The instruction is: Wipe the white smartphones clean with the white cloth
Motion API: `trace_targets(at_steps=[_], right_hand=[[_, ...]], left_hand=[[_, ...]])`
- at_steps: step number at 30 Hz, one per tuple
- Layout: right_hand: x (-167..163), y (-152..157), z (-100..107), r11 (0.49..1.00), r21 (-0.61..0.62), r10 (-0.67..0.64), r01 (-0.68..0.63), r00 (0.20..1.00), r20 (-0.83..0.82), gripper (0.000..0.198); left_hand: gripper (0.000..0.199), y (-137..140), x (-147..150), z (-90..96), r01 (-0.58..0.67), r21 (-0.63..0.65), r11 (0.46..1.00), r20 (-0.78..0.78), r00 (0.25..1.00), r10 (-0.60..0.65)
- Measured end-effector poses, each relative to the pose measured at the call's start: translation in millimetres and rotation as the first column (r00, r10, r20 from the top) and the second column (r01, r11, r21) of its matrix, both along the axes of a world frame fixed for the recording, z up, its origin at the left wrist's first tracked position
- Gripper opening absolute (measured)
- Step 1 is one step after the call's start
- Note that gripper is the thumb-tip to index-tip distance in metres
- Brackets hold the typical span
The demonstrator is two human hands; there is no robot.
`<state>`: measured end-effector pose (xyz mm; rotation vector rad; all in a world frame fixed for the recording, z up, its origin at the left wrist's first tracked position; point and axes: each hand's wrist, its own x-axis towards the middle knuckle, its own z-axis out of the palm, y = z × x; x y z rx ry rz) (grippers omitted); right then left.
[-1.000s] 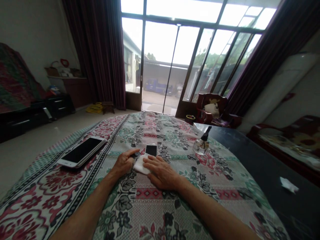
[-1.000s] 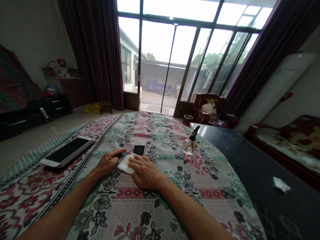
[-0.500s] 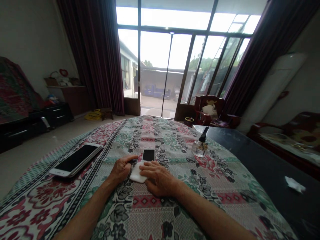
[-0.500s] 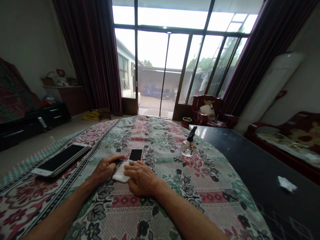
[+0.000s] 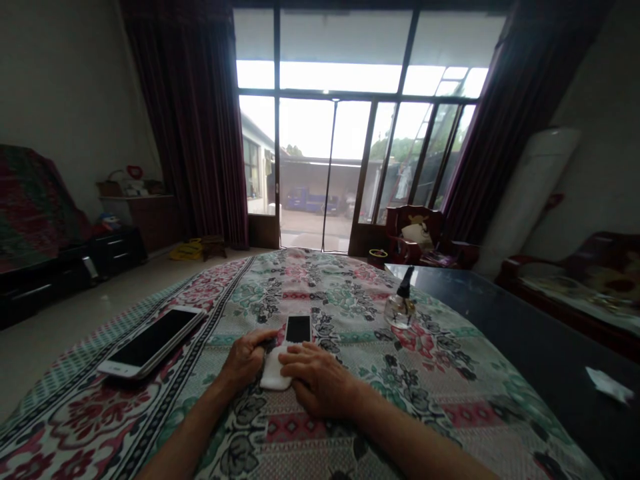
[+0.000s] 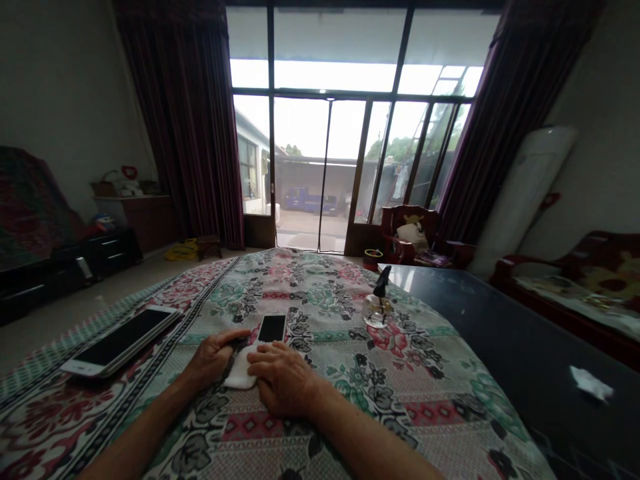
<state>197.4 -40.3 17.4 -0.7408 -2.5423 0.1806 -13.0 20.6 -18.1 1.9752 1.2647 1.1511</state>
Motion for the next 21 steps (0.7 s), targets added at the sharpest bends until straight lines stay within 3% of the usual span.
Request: trace_targets(at_steps=[2, 5, 8, 10, 12, 15, 18, 21], right_hand=[[-0.6, -2.2, -1.4, 0.999, -0.041, 0.010, -0.012, 0.999, -0.032, 0.025], [1.0, -3.9, 2.3, 0.979, -0.201, -0.009, -0.021, 0.989, -0.147, 0.029], [10.7, 3.7, 12.5, 0.935, -0.354, -0.148, 0.020, 0.930, -0.337, 0.033], [23.0, 15.2, 18.3, 0.920, -0.373, -0.294, 0.121, 0.841, -0.455, 0.034], [37.6, 28.7, 19.8, 0.892, -0.373, -0.435, 0.257, 0.712, -0.551, 0.034], [56.3, 44.2, 14.4, 0.827, -0.421, -0.561, 0.373, 0.591, -0.579, 0.037], [63.7, 50.2, 7.1, 0.801, -0.428, -0.599, 0.419, 0.559, -0.573, 0.038], [60.8, 55.2, 3.5, 0.814, -0.387, -0.581, 0.434, 0.599, -0.550, 0.037]], left_hand=[[0.053, -0.5, -0.4, 1.8, 0.005, -0.025, 1.000, -0.002, 1.000, -0.005], [0.053, -0.5, 1.1, 7.8, -0.003, -0.087, 0.996, 0.003, 1.000, 0.004], [0.049, -2.2, 9.4, 15.8, -0.129, -0.092, 0.987, -0.068, 0.990, 0.123], [0.043, -6.7, 19.2, 19.0, -0.230, -0.005, 0.973, -0.174, 0.958, 0.226], [0.039, -14.0, 30.8, 18.7, -0.240, 0.097, 0.966, -0.283, 0.924, 0.258], [0.057, -25.6, 46.6, 13.2, -0.214, 0.140, 0.967, -0.374, 0.893, 0.251], [0.067, -28.4, 56.5, 8.6, -0.208, 0.120, 0.971, -0.400, 0.885, 0.240], [0.063, -20.4, 61.7, 7.9, -0.162, 0.128, 0.978, -0.406, 0.892, 0.201]])
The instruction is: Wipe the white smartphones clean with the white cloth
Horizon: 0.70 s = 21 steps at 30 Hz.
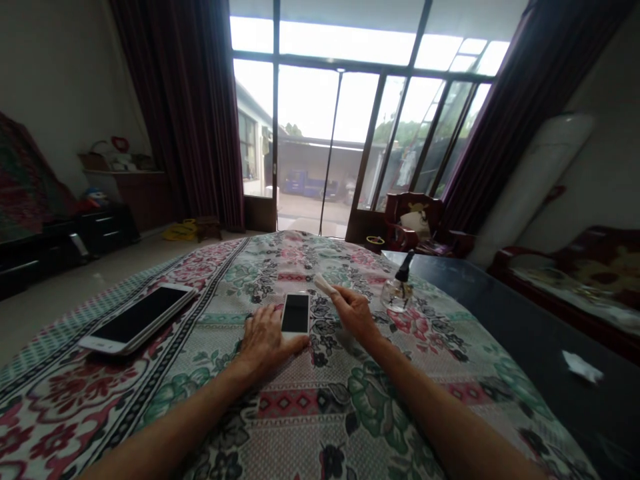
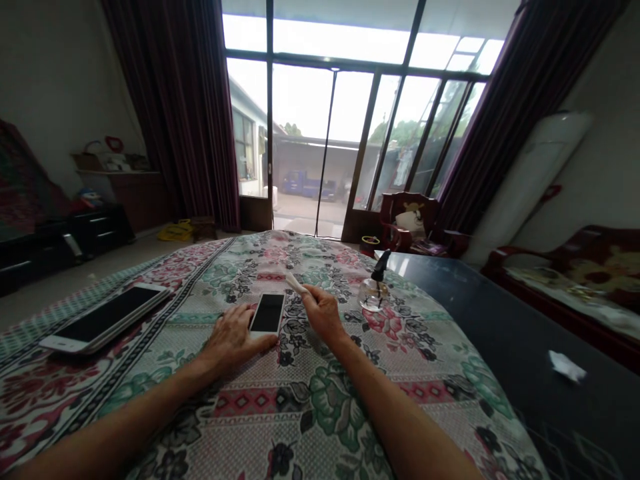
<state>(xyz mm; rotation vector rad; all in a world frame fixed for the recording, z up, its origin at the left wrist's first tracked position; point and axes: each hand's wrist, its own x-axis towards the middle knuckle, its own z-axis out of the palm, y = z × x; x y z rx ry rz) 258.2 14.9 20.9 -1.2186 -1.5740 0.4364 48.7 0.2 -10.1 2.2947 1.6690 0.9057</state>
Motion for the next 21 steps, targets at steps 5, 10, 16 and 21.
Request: trace_targets(at_steps=[5, 10, 16, 21], right_hand=[[-12.2, 28.8, -1.4, 0.996, 0.034, 0.071, -0.077, 0.986, 0.149, 0.033], [-24.3, 58.8, -7.6, 0.988, 0.043, 0.131, -0.151, 0.943, 0.306, 0.034], [-31.9, 58.7, -18.7, 0.944, 0.010, 0.272, -0.329, 0.800, 0.535, 0.034], [-30.9, 55.6, -18.1, 0.950, -0.030, 0.265, -0.311, 0.750, 0.607, 0.033]], left_hand=[[0.059, 14.9, 5.1, 0.5, 0.077, 0.042, 0.996, -0.017, 0.997, -0.076], [0.048, 16.4, -2.6, 8.7, 0.208, 0.034, 0.978, 0.041, 0.977, -0.209], [0.038, 20.1, -15.2, 18.4, 0.367, -0.037, 0.929, 0.107, 0.926, -0.362], [0.040, 22.2, -15.4, 18.5, 0.378, -0.045, 0.925, 0.123, 0.921, -0.370]])
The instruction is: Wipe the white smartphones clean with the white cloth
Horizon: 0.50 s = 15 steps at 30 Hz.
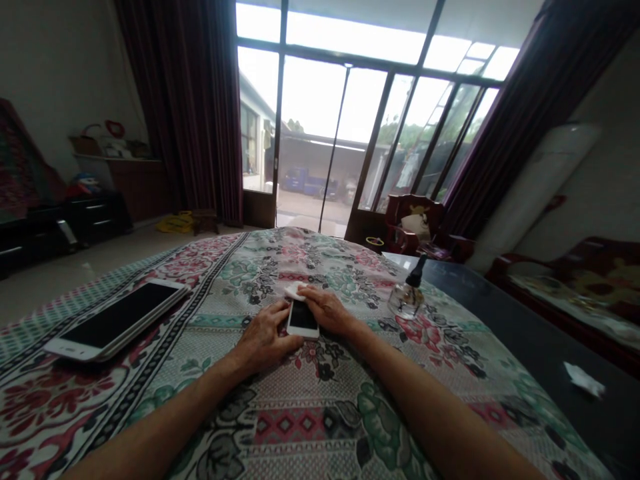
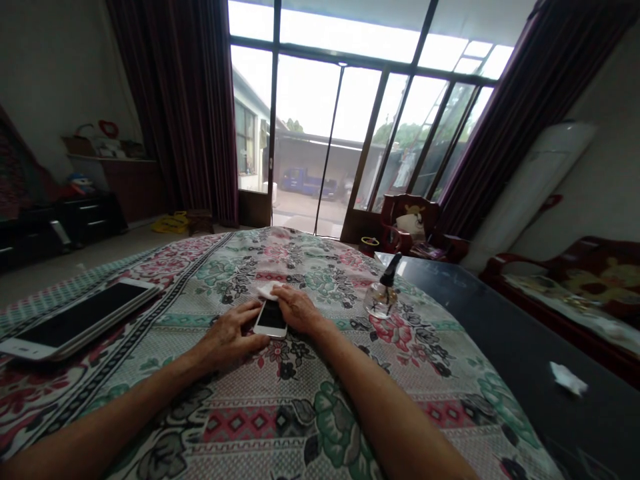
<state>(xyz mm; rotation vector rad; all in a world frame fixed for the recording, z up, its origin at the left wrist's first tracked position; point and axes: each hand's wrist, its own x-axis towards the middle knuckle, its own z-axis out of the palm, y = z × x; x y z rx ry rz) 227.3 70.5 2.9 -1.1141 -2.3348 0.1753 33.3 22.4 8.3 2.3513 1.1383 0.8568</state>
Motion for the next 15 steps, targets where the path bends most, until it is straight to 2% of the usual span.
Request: trace_targets(at_steps=[9, 15], right_hand=[[2.9, -19.7, 6.4, 0.998, 0.010, 0.068, -0.069, 0.996, 0.054, 0.038], [6.0, -38.3, -0.2, 0.996, 0.027, 0.078, -0.079, 0.995, 0.061, 0.040]], left_hand=[[0.039, -1.1, 0.3, 0.1, -0.008, 0.017, 1.000, -0.003, 1.000, 0.008], [0.041, -1.6, 1.7, -7.8, -0.158, 0.098, 0.983, -0.009, 0.987, 0.159]])
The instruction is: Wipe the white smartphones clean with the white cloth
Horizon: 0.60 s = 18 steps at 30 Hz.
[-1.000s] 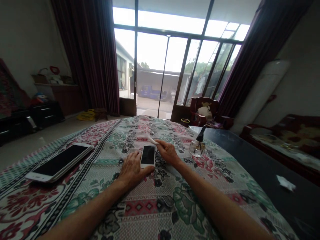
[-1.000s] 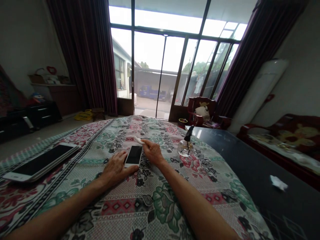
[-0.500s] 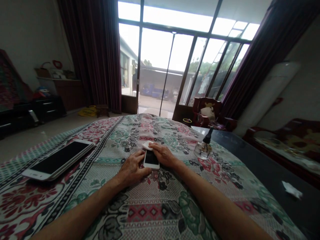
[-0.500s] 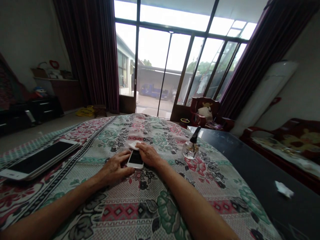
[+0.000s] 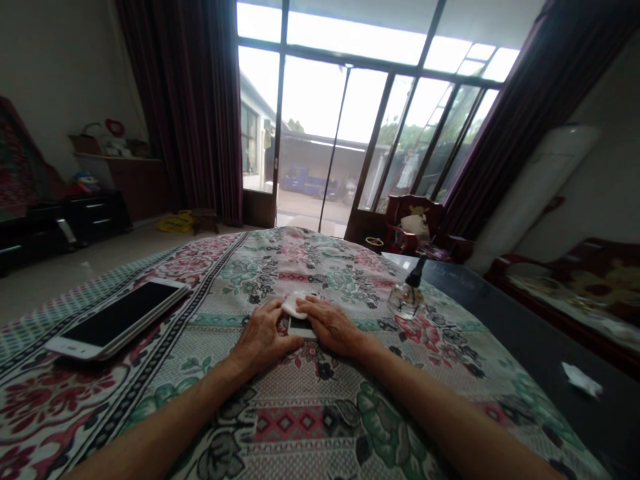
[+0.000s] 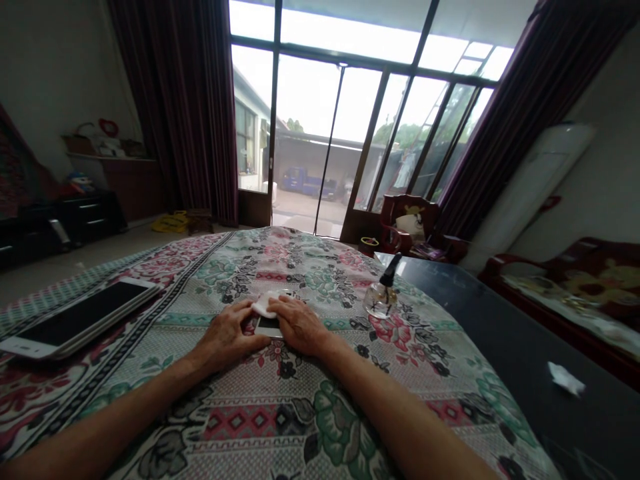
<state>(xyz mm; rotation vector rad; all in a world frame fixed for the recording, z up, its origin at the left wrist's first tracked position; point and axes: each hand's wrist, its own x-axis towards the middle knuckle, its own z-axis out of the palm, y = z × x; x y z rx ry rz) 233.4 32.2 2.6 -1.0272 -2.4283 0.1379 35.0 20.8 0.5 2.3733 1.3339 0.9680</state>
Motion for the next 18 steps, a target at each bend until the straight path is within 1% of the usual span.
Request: trace_targets(at_steps=[2, 4, 6, 12, 18], right_hand=[[1.3, -6.3, -1.6, 1.000, -0.005, 0.008, -0.008, 1.000, -0.009, 0.039], [2.4, -12.8, -2.1, 1.000, -0.014, 0.027, -0.027, 0.999, -0.022, 0.037], [2.9, -19.3, -1.7, 0.999, -0.016, 0.044, -0.045, 0.998, -0.035, 0.035], [-1.4, -31.9, 0.3, 0.996, 0.014, 0.089, -0.088, 0.992, -0.090, 0.034], [-6.2, -32.2, 1.9, 0.998, 0.006, 0.064, -0.064, 0.982, -0.178, 0.036]], left_hand=[[0.052, 0.6, 0.1, -4.5, -0.049, 0.020, 0.999, -0.010, 0.999, 0.049], [0.068, 1.3, 0.1, -8.8, -0.105, 0.020, 0.994, -0.018, 0.994, 0.105], [0.078, 2.1, 0.2, -12.4, -0.132, 0.012, 0.991, -0.031, 0.991, 0.133], [0.080, 5.5, 0.4, -19.5, -0.130, 0.053, 0.990, -0.029, 0.991, 0.132], [0.079, 6.7, 0.3, -22.4, -0.120, 0.077, 0.990, -0.066, 0.990, 0.125]])
